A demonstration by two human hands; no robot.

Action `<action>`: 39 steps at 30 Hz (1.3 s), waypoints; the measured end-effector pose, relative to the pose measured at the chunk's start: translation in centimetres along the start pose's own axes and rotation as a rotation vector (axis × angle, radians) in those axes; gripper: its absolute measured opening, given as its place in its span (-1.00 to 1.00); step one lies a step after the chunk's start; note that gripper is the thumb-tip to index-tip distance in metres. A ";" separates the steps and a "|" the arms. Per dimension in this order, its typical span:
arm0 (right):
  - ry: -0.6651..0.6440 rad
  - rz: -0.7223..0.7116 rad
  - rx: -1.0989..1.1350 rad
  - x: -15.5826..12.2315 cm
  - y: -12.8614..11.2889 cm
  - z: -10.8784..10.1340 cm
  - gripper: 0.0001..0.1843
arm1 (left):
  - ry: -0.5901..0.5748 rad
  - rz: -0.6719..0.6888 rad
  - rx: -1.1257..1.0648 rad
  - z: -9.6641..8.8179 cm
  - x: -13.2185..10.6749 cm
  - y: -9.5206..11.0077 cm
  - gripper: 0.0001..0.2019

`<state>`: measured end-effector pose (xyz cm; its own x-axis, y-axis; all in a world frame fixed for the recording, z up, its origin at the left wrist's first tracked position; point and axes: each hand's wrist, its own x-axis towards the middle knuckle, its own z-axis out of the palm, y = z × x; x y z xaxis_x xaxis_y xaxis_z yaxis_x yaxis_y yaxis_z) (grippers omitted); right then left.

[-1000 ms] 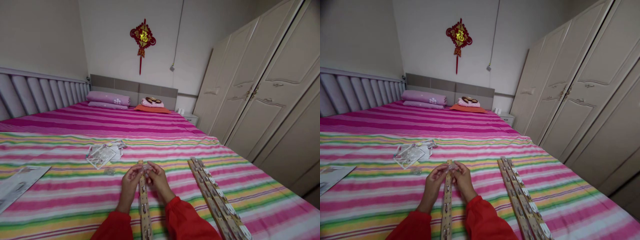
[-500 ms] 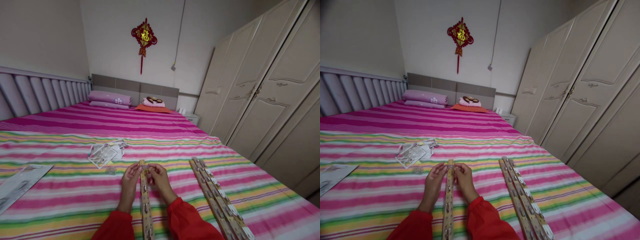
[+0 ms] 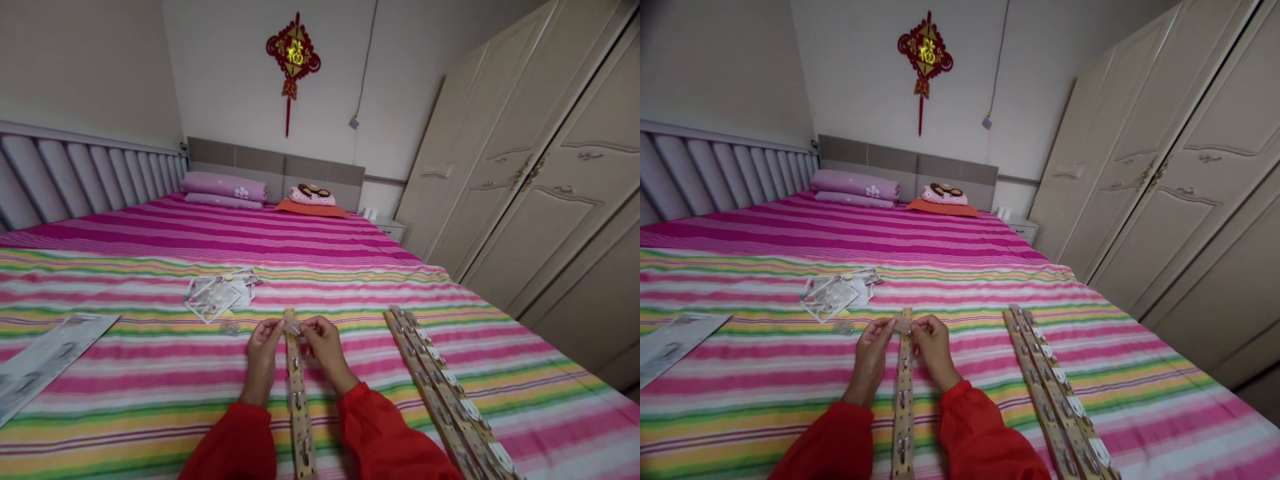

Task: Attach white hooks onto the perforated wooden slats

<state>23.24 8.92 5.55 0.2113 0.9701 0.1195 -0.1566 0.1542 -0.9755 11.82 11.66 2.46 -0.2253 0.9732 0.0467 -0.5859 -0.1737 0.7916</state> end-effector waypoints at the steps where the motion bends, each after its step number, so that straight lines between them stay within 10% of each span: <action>1: -0.018 0.006 0.002 0.0 0.1 -0.1 -0.73 | 0.000 0.009 0.012 0.0 0.0 0.0 -0.63; 39: 0.223 0.260 0.081 -0.2 3.9 0.8 -0.81 | -0.094 -0.038 0.361 -1.7 0.9 -2.7 -0.61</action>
<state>21.86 9.51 1.87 0.3586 0.9153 -0.1834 -0.3074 -0.0697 -0.9490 11.89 12.71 -0.69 -0.1262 0.9904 0.0562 -0.2768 -0.0896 0.9568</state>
